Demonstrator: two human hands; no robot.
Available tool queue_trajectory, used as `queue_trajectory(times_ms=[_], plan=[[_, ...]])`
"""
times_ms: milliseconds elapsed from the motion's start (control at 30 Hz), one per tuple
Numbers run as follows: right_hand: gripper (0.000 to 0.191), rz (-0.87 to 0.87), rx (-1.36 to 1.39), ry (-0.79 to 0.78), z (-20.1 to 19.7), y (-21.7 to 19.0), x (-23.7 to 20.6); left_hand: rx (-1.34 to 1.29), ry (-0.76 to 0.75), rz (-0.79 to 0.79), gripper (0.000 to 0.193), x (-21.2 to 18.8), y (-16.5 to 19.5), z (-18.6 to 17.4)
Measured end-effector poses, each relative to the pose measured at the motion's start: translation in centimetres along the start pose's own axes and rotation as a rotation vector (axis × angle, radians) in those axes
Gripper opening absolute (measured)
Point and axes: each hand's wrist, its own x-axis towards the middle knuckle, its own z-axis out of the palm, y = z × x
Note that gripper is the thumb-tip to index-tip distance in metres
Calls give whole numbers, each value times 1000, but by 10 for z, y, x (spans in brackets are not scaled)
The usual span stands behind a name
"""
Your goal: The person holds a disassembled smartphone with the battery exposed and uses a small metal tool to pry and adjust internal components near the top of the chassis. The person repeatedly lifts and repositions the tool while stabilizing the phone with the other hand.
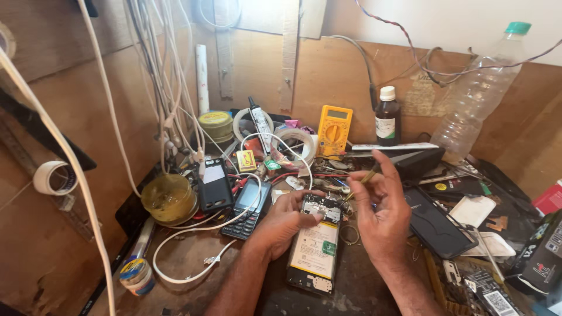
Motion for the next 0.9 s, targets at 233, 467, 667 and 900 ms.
queue_trajectory(times_ms=[233, 467, 667, 900], plan=[[43, -18, -99, 95, -1, 0, -3, 30, 28, -33, 50, 0, -1, 1], [48, -94, -235, 93, 7, -4, -4, 36, 42, -19, 51, 2, 0, 0], [45, -48, -109, 88, 9, -4, -4, 33, 63, -26, 54, 1, 1, -1], [46, -167, -454, 118, 12, -12, -5, 43, 53, -34, 54, -1, 3, 2]])
